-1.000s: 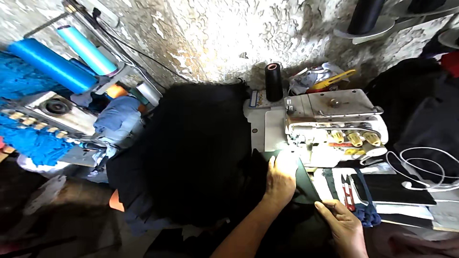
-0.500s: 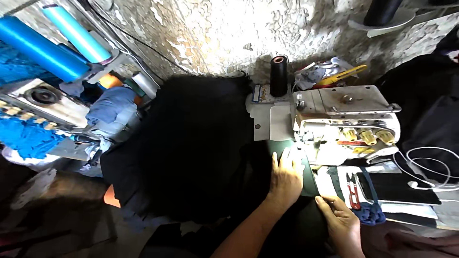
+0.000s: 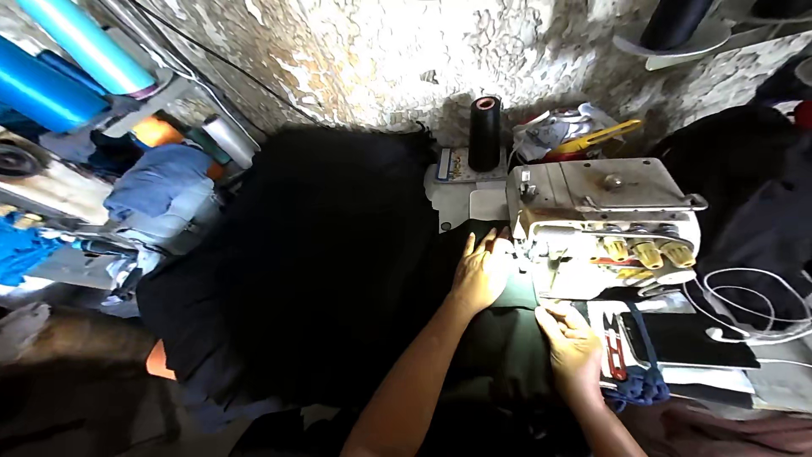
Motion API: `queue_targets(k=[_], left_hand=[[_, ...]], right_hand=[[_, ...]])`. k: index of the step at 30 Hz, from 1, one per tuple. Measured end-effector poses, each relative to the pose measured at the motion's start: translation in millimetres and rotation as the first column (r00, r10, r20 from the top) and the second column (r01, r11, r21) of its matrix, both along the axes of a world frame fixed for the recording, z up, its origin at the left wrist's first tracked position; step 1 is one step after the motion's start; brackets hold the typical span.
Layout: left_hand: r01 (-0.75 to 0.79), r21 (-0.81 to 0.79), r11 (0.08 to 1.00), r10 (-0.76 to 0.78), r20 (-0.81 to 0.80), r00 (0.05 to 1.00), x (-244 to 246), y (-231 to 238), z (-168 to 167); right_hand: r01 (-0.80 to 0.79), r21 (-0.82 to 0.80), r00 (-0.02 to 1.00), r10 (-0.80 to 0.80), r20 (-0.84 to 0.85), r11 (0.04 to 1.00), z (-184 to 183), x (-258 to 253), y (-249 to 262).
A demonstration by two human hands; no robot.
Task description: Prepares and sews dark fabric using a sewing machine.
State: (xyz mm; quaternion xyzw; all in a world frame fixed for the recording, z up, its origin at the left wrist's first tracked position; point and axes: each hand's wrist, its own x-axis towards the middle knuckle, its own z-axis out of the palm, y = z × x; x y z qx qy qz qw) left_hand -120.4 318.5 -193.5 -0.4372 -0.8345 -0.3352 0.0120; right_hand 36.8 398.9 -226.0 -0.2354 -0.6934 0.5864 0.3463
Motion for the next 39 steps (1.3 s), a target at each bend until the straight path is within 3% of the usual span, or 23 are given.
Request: queue_targets(k=[3, 8, 17, 19, 22, 26, 28, 30, 32, 33, 34, 36, 37, 38, 39], left_hand=[[0.02, -0.037, 0.999, -0.021, -0.019, 1.0, -18.4, 6.3, -0.3], [0.053, -0.116, 0.992, -0.04, 0.112, 0.993, -48.3, 19.8, 4.3], [-0.005, -0.233, 0.972, 0.03, 0.104, 0.994, -68.5, 32.0, 9.7], [-0.03, -0.13, 0.991, 0.027, -0.027, 0.999, -62.8, 24.2, 6.4], [-0.023, 0.166, 0.986, 0.064, -0.245, 0.967, -33.6, -14.3, -3.6], [-0.171, 0.197, 0.965, 0.218, -0.249, 0.944, 64.7, -119.4, -34.0], [-0.373, 0.18, 0.91, 0.396, -0.118, 0.911, 130.4, -170.8, -74.0], [-0.586, 0.219, 0.78, 0.559, 0.179, 0.81, 183.1, -202.4, -123.4], [-0.742, 0.066, 0.667, 0.594, 0.554, 0.583, 203.7, -208.7, -137.1], [-0.735, -0.075, 0.674, 0.554, 0.708, 0.437, 201.8, -205.9, -128.6], [-0.642, -0.23, 0.731, 0.535, 0.778, 0.331, 194.3, -202.1, -118.6], [-0.182, -0.522, 0.833, 0.552, 0.773, 0.311, 171.3, -194.3, -102.6], [0.103, -0.584, 0.805, 0.524, 0.782, 0.339, 159.9, -189.0, -96.3], [0.273, -0.586, 0.763, 0.482, 0.797, 0.364, 154.2, -185.3, -94.2], [0.33, -0.579, 0.745, 0.459, 0.805, 0.377, 152.4, -184.5, -91.1]], right_hand=[[0.032, 0.072, 0.998, -0.035, 0.05, 0.997, 4.2, -12.3, 6.0], [0.042, 0.348, 0.973, -0.117, 0.198, 0.937, 3.1, -31.6, 18.9], [0.026, 0.239, 0.95, -0.098, 0.297, 0.971, 9.7, -52.9, 30.0], [0.014, 0.118, 0.946, -0.051, 0.321, 0.993, 10.8, -49.8, 31.5], [0.016, -0.19, 0.966, 0.034, 0.258, 0.982, 15.6, -35.8, 30.8], [-0.083, -0.544, 0.954, 0.224, 0.198, 0.835, 19.0, -5.3, 32.6], [-0.187, -0.626, 0.924, 0.352, 0.15, 0.757, 15.0, 9.0, 36.2], [-0.23, -0.691, 0.907, 0.409, 0.103, 0.685, 8.2, 19.9, 38.2], [-0.244, -0.724, 0.894, 0.439, 0.09, 0.645, 4.6, 28.3, 39.1], [-0.272, -0.736, 0.881, 0.468, 0.068, 0.62, 2.5, 32.6, 40.0], [-0.296, -0.75, 0.873, 0.487, 0.038, 0.591, -0.4, 36.4, 40.1], [-0.333, -0.773, 0.854, 0.521, -0.005, 0.54, -5.3, 44.9, 38.0], [-0.337, -0.772, 0.852, 0.523, -0.007, 0.539, -6.5, 49.4, 36.6], [-0.345, -0.767, 0.851, 0.525, -0.013, 0.541, -7.1, 55.1, 36.0], [-0.35, -0.758, 0.849, 0.528, -0.009, 0.55, -8.0, 61.6, 36.7]])
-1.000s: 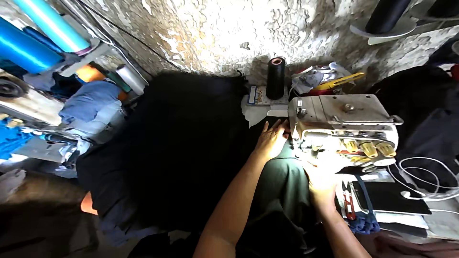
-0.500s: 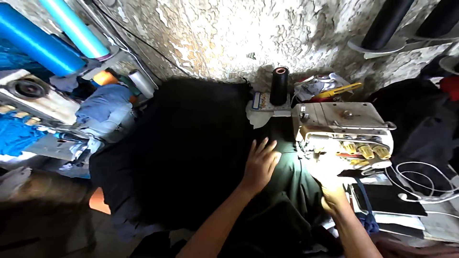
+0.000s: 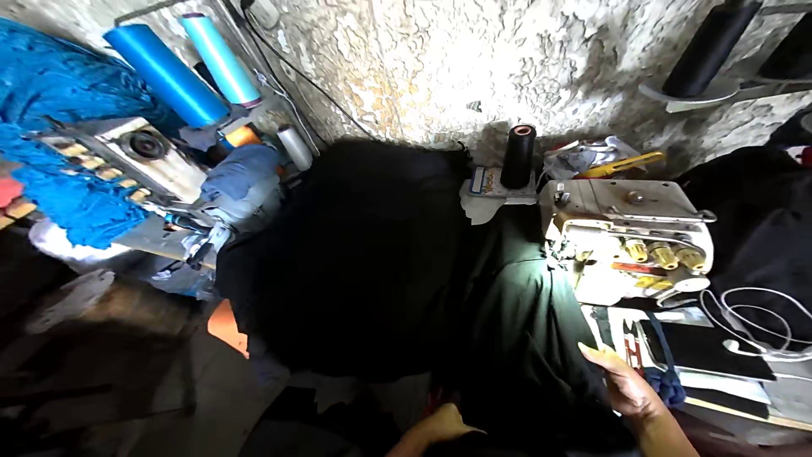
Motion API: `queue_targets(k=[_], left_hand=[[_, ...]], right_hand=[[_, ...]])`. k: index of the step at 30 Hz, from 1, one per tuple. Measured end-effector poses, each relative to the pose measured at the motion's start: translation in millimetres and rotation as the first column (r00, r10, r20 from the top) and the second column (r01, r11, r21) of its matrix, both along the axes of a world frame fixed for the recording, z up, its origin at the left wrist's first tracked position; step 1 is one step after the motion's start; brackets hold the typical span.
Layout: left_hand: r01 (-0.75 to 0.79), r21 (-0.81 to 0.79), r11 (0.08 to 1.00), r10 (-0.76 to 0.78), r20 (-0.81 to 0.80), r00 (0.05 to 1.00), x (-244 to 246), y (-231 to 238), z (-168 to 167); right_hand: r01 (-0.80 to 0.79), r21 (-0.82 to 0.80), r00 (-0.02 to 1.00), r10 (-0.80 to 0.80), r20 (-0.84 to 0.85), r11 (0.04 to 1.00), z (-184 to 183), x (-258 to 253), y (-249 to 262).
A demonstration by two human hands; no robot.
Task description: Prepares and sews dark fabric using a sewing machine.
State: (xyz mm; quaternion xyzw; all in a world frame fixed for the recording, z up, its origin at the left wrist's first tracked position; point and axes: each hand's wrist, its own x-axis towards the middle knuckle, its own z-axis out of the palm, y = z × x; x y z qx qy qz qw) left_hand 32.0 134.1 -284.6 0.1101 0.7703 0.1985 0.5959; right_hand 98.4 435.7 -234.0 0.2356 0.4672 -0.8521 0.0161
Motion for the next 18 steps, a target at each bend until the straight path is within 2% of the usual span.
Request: queue_targets(k=[2, 4, 6, 7, 8, 9, 10, 11, 12, 13, 14, 15, 16, 17, 18], left_hand=[[-0.03, 0.088, 0.996, 0.032, -0.023, 0.999, -2.1, -8.2, 13.3], [-0.011, 0.175, 0.984, 0.026, -0.08, 0.996, -8.7, -26.8, 47.4], [0.088, 0.108, 0.99, -0.055, -0.279, 0.959, -29.4, -55.1, 109.8], [0.134, 0.03, 0.991, -0.107, -0.441, 0.891, -43.2, -72.8, 149.4], [0.16, -0.017, 0.987, -0.134, -0.639, 0.758, -58.5, -94.6, 186.0], [0.182, -0.022, 0.983, -0.115, -0.845, 0.522, -75.1, -117.7, 215.1], [0.188, -0.049, 0.981, -0.091, -0.97, 0.225, -93.0, -134.1, 238.8], [0.174, -0.07, 0.982, -0.064, -0.997, -0.039, -106.8, -139.1, 261.5], [0.181, -0.088, 0.98, -0.038, -0.964, -0.264, -117.9, -135.5, 281.1], [0.182, -0.073, 0.981, 0.005, -0.919, -0.393, -122.2, -124.7, 298.6], [0.213, -0.031, 0.977, 0.07, -0.889, -0.453, -118.3, -109.9, 312.0], [0.275, 0.058, 0.96, 0.179, -0.882, -0.437, -103.4, -90.4, 320.7], [0.387, 0.215, 0.897, 0.353, -0.875, -0.332, -78.9, -69.6, 323.2], [0.519, 0.39, 0.76, 0.527, -0.838, -0.141, -50.4, -51.7, 320.6], [0.609, 0.538, 0.583, 0.608, -0.786, 0.113, -21.1, -38.7, 317.1]], right_hand=[[-0.025, 0.068, 0.999, 0.023, 0.031, 0.997, 1.3, 11.6, 4.1], [-0.081, 0.167, 0.996, 0.072, 0.059, 0.983, 9.1, 22.2, 9.5], [-0.097, 0.173, 0.994, 0.103, -0.026, 0.98, 22.5, 29.4, 11.8], [-0.089, 0.151, 0.989, 0.106, -0.104, 0.985, 30.8, 31.5, 8.2], [-0.072, 0.108, 0.977, 0.092, -0.191, 0.992, 40.9, 32.0, 0.0], [-0.056, 0.049, 0.962, 0.067, -0.263, 0.997, 51.6, 30.7, -12.8], [-0.055, -0.041, 0.952, 0.04, -0.303, 0.998, 60.6, 27.9, -28.9], [-0.058, -0.129, 0.956, 0.018, -0.294, 0.99, 66.0, 24.1, -46.8], [-0.041, -0.173, 0.971, -0.002, -0.24, 0.984, 67.4, 18.9, -64.4], [-0.015, -0.129, 0.987, -0.006, -0.162, 0.992, 64.9, 12.9, -80.5], [-0.008, -0.013, 0.995, 0.007, -0.103, 1.0, 57.9, 6.7, -93.4], [-0.016, 0.129, 0.998, 0.024, -0.066, 0.992, 45.3, 1.8, -101.5], [-0.025, 0.263, 0.999, 0.034, -0.031, 0.964, 28.0, -1.2, -105.2], [-0.039, 0.367, 0.999, 0.039, 0.007, 0.93, 10.5, -1.5, -104.9], [-0.057, 0.437, 0.998, 0.041, 0.047, 0.898, -4.3, -0.2, -102.1]])
